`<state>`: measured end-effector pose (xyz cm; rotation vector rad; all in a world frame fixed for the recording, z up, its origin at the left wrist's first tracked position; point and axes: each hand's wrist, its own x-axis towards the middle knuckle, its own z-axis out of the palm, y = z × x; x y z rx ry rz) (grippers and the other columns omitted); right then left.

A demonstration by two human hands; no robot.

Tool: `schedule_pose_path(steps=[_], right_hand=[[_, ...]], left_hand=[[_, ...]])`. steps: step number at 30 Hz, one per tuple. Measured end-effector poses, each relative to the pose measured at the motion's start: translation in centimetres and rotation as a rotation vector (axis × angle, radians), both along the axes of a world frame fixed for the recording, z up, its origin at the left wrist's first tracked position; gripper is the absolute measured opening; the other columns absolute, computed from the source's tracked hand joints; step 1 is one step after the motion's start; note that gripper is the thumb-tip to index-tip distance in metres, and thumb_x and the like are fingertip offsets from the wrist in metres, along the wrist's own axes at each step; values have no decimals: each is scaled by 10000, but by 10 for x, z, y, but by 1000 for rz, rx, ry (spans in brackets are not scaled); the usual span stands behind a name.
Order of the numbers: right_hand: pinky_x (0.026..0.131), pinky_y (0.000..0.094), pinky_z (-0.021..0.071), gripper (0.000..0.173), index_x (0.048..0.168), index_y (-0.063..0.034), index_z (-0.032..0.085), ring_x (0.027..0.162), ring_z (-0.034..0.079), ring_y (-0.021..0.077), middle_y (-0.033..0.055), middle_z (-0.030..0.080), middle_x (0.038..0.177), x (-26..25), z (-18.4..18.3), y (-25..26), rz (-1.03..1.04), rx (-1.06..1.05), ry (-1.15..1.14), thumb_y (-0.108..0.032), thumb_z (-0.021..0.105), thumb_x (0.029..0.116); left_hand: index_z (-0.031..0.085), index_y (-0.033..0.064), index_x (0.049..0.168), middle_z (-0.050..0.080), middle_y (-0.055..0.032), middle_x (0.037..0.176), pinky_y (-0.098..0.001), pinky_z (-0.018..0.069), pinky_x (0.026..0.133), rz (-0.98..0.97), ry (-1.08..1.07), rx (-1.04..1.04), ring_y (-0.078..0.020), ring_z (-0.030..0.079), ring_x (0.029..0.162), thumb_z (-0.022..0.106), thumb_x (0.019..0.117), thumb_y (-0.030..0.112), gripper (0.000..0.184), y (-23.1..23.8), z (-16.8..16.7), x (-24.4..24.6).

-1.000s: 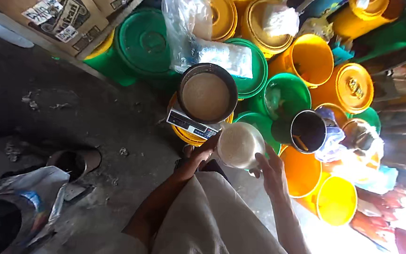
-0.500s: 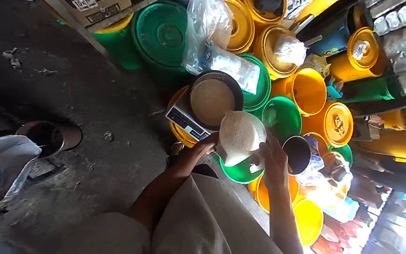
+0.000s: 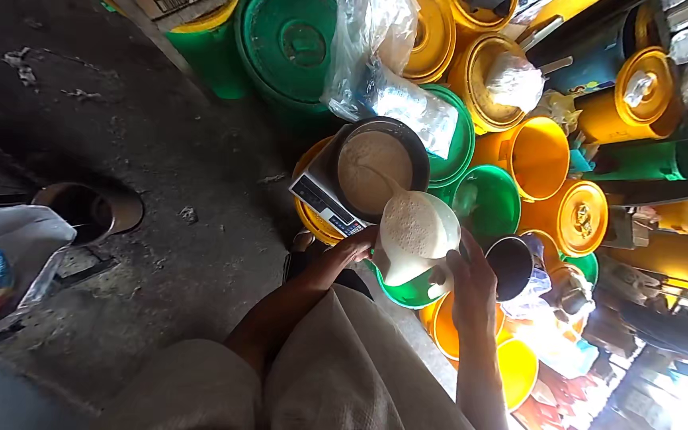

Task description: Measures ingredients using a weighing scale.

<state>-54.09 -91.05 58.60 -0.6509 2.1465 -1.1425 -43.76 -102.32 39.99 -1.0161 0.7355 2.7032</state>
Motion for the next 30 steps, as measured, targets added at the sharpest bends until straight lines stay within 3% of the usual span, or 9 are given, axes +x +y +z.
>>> schedule_pose_path(steps=[10,15,22,30], right_hand=[[532,278,593,568,1517,41,391,535,636,120,11,645,701,9,1,11,-50,-5,10,-168,518,1004],[532,285,585,561,1520,47,381,545,627,115,9,644,719,14,3,15,-60,5,15,-153,510,1013],[522,273,578,543,1512,44,394,533,619,108,6,633,707,20,1,20,-89,19,25,-149,493,1014],[521,286,588,527,1507,45,402,523,623,123,13,634,704,25,-1,23,-84,1,21,-133,491,1019]], left_hand=[[594,158,1125,630,-15,915,-326,536,673,-86,-8,4,-139,628,801,363,1113,398,334,-1,7,3],[599,145,1169,637,-16,920,-320,542,658,-81,11,6,-133,629,787,388,1108,378,319,5,2,5],[595,159,1109,629,-7,891,-302,534,635,-128,8,11,-125,626,763,399,1103,399,310,10,-3,8],[587,158,1119,612,-10,893,-292,519,618,-160,-20,-5,-120,611,751,412,1101,384,286,12,-5,13]])
